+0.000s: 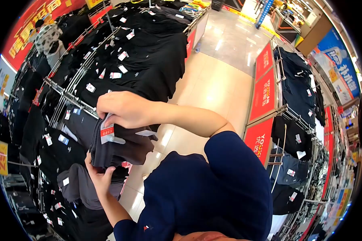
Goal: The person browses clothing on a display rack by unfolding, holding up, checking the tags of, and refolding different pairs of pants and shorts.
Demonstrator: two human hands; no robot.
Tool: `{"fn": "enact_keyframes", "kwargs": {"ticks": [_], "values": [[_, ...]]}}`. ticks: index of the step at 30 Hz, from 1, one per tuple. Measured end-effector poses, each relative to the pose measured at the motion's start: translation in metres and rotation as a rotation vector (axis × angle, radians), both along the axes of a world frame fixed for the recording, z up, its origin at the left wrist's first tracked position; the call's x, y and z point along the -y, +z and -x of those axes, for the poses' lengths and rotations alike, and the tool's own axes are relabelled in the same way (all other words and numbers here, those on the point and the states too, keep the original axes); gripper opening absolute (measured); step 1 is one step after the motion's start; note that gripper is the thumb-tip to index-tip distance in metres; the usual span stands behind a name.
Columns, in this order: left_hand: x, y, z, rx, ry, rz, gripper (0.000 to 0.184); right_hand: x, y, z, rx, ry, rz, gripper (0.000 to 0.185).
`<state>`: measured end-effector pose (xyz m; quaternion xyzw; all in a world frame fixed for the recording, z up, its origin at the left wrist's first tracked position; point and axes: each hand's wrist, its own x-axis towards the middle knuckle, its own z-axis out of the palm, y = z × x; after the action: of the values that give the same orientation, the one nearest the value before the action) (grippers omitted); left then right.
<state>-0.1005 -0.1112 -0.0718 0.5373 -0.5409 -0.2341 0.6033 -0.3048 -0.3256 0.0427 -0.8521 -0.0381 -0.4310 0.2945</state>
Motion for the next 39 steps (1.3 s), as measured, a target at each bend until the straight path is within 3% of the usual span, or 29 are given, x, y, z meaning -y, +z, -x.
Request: {"fn": "enact_keyframes", "kwargs": {"ticks": [1, 4, 5, 7, 9, 10, 11, 12, 14, 16, 19, 23, 27, 29, 31, 35, 36, 37, 39], "values": [[0.006, -0.003, -0.001, 0.002, -0.016, 0.004, 0.076, 0.000, 0.000, 0.001, 0.013, -0.006, 0.003, 0.025], [0.015, 0.000, -0.007, -0.018, 0.228, 0.076, 0.034, 0.004, 0.002, 0.009, 0.002, -0.032, 0.008, 0.024], [0.015, 0.006, -0.014, 0.027, 0.197, 0.107, 0.030, 0.005, 0.002, 0.015, -0.025, -0.036, 0.036, 0.024], [0.014, 0.016, -0.016, 0.173, 0.291, 0.063, 0.038, 0.006, 0.003, 0.024, -0.048, -0.076, 0.106, 0.025], [0.023, 0.041, -0.003, 0.141, 0.275, 0.145, 0.049, 0.021, -0.003, 0.024, -0.099, -0.089, 0.040, 0.026], [0.024, 0.062, 0.011, -0.026, 0.212, 0.070, 0.063, 0.023, 0.006, 0.030, -0.218, -0.052, -0.074, 0.026], [0.028, 0.073, 0.013, -0.067, 0.138, 0.032, 0.064, 0.026, 0.009, 0.031, -0.263, -0.068, -0.101, 0.027], [0.032, 0.076, 0.004, 0.159, 0.153, 0.024, 0.053, 0.031, 0.009, 0.031, -0.262, -0.093, -0.090, 0.029], [0.038, 0.087, 0.006, 0.146, 0.040, 0.010, 0.031, 0.034, 0.014, 0.030, -0.268, -0.093, -0.100, 0.038], [0.048, 0.101, 0.008, 0.249, -0.037, 0.066, 0.031, 0.040, 0.026, 0.032, -0.475, -0.051, -0.159, 0.049], [0.059, 0.109, 0.010, 0.294, -0.125, 0.093, 0.032, 0.049, 0.025, 0.031, -0.590, -0.048, 0.042, 0.049], [0.060, 0.115, 0.014, 0.351, -0.092, 0.078, 0.030, 0.022, 0.022, 0.011, -0.496, 0.017, 0.250, 0.047], [0.054, 0.118, 0.011, 0.374, -0.124, 0.053, 0.029, 0.018, 0.014, -0.011, -0.565, 0.172, -0.051, 0.052], [0.046, 0.119, 0.008, 0.394, -0.136, 0.036, 0.030, 0.020, 0.010, -0.022, -0.526, 0.195, -0.047, 0.050], [0.037, 0.118, 0.004, 0.379, -0.095, 0.043, 0.031, 0.018, 0.010, -0.030, -0.739, 0.259, -0.299, 0.048], [0.020, 0.119, -0.004, 0.396, -0.007, 0.057, 0.031, 0.012, 0.001, -0.045, -0.676, 0.302, -0.409, 0.036], [0.015, 0.118, -0.006, 0.385, 0.027, 0.063, 0.030, 0.008, 0.000, -0.048, -0.654, 0.246, -0.434, 0.025], [0.011, 0.117, -0.008, 0.372, 0.060, 0.067, 0.029, 0.005, 0.005, -0.050, -0.664, 0.259, -0.426, 0.025], [-0.001, 0.111, -0.016, 0.378, 0.052, 0.055, 0.035, -0.003, 0.025, -0.052, -0.531, 0.152, 0.014, 0.019]]}}
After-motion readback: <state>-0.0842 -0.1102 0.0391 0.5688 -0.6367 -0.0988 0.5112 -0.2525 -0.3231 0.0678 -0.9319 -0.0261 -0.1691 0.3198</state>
